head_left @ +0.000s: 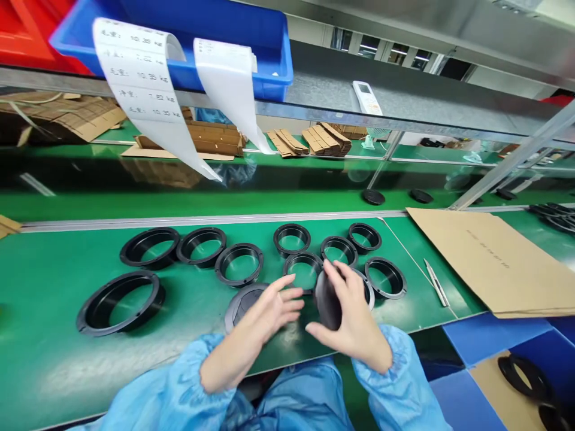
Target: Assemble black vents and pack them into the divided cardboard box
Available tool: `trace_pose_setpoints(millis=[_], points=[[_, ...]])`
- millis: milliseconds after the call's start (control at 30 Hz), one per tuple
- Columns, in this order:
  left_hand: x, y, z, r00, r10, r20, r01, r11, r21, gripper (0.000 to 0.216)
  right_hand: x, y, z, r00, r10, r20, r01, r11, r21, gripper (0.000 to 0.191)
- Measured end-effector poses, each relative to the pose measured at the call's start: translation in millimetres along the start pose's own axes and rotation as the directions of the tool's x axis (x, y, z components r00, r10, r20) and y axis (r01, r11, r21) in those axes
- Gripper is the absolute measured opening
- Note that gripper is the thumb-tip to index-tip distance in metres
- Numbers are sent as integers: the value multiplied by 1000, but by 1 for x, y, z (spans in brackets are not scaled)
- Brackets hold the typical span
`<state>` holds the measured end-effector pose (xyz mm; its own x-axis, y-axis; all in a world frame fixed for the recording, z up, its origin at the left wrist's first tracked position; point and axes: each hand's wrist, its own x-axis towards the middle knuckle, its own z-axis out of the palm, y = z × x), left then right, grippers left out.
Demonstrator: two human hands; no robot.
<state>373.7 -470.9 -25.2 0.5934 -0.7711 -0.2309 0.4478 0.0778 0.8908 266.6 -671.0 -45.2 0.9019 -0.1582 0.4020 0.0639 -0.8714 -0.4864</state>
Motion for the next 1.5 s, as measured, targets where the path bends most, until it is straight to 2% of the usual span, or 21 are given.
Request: trace_pose_setpoints(millis=[67, 133, 200, 300, 400, 567, 667, 800, 967, 1033, 1133, 1233, 1300, 1367, 1433, 1500], points=[[5, 9, -22, 967, 188, -173, -144, 960, 241, 54, 8, 17, 3, 996, 78, -51, -85, 984, -159, 104], [11, 14, -47, 883, 355, -307, -212, 886, 413, 47, 23, 28, 10, 998, 64, -9, -65, 965, -255, 107], [16, 12, -72, 796, 467, -384, -240, 827, 508, 44, 41, 31, 20, 997, 11, 78, 13, 951, -309, 112], [21, 3, -100, 711, 581, -396, -245, 733, 634, 40, 64, 25, 38, 983, -10, 183, 83, 914, -398, 117], [25, -8, -118, 644, 657, -392, -240, 661, 711, 37, 73, 17, 56, 969, 27, 247, 92, 884, -458, 117], [33, -16, -137, 549, 732, -403, -250, 604, 757, 32, 72, 21, 76, 954, 71, 291, 71, 890, -451, 113], [36, -19, -143, 505, 772, -386, -254, 561, 788, 28, 71, 24, 79, 955, 71, 287, 74, 883, -464, 102], [37, -22, -145, 484, 803, -347, -265, 513, 817, 24, 53, 21, 82, 974, 13, 226, 95, 883, -460, 81], [38, -22, -145, 505, 807, -306, -277, 487, 828, 21, 35, 19, 88, 983, -7, 183, 90, 888, -451, 77], [38, -22, -145, 510, 809, -293, -283, 479, 831, 20, 40, 18, 83, 977, 6, 211, 97, 876, -472, 75], [38, -22, -144, 509, 814, -279, -287, 467, 837, 18, 56, 8, 61, 970, -45, 241, 151, 885, -441, 67], [37, -22, -144, 507, 822, -260, -292, 447, 846, 17, 72, -7, 41, 993, -91, 72, 111, 928, -357, 65], [37, -22, -143, 502, 827, -252, -294, 438, 850, 17, 77, -12, 45, 992, -120, 31, 124, 935, -333, 65], [37, -21, -143, 499, 829, -252, -294, 436, 851, 17, 76, -8, 62, 972, -154, 178, 208, 916, -343, 64], [38, -21, -143, 498, 833, -242, -298, 425, 855, 16, 72, 0, 80, 927, -141, 348, 266, 901, -343, 61], [38, -21, -144, 494, 841, -221, -301, 403, 864, 15, 68, 8, 88, 911, -109, 398, 249, 914, -320, 59]])
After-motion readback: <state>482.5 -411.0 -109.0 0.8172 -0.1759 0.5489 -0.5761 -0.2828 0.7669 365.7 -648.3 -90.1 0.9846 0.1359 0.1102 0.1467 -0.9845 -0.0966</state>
